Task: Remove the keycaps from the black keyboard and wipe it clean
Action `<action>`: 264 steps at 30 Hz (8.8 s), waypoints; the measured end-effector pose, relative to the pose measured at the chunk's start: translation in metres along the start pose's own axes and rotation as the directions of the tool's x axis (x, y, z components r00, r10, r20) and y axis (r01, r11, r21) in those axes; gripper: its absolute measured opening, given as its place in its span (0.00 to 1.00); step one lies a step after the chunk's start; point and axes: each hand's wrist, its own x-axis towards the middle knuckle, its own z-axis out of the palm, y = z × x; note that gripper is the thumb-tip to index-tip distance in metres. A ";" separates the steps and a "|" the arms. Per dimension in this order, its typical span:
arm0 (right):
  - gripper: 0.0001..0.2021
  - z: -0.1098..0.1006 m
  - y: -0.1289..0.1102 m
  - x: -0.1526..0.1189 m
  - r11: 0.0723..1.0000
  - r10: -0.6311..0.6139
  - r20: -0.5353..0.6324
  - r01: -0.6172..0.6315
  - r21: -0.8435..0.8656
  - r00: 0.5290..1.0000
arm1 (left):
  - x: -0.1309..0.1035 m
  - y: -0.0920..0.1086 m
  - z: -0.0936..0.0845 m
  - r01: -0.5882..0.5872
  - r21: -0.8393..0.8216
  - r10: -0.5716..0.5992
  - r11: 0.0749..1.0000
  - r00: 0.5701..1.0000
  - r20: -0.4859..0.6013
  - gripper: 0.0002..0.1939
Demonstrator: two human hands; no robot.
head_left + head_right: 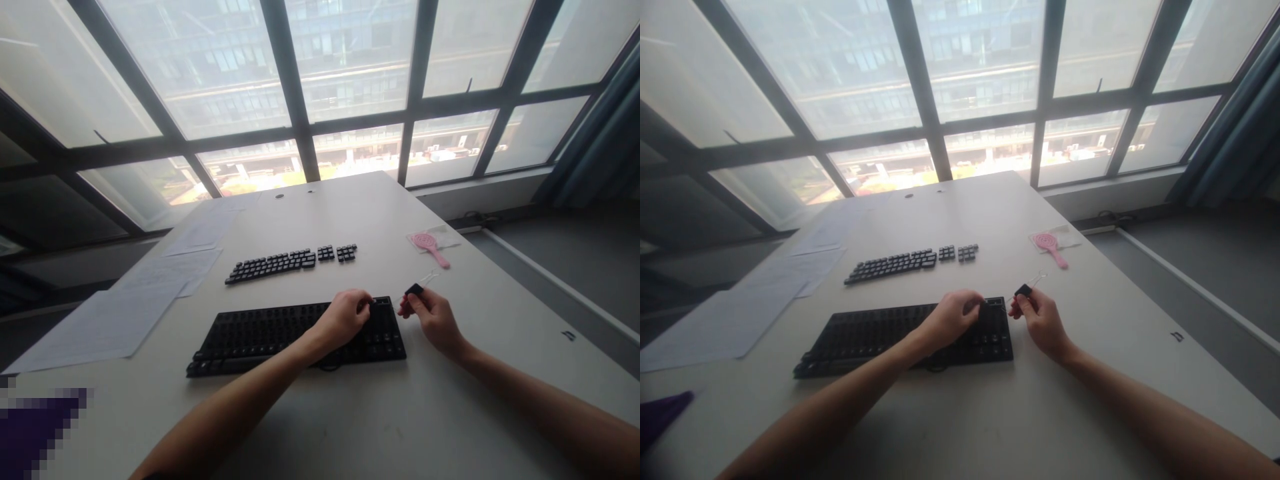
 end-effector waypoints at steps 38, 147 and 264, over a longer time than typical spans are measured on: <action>0.15 -0.004 -0.009 0.000 1.000 -0.008 0.045 0.010 -0.025 0.999 | -0.003 -0.008 -0.009 -0.090 0.114 0.075 0.989 0.989 0.129 0.14; 0.13 -0.011 -0.014 0.003 0.998 0.059 0.090 -0.057 -0.027 0.994 | 0.133 -0.080 -0.010 -0.248 0.327 0.230 0.912 0.969 0.094 0.11; 0.18 0.061 0.034 0.159 0.963 0.061 0.154 -0.017 -0.270 0.986 | -0.196 -0.192 -0.135 0.477 -0.081 -0.444 0.875 0.726 -0.525 0.22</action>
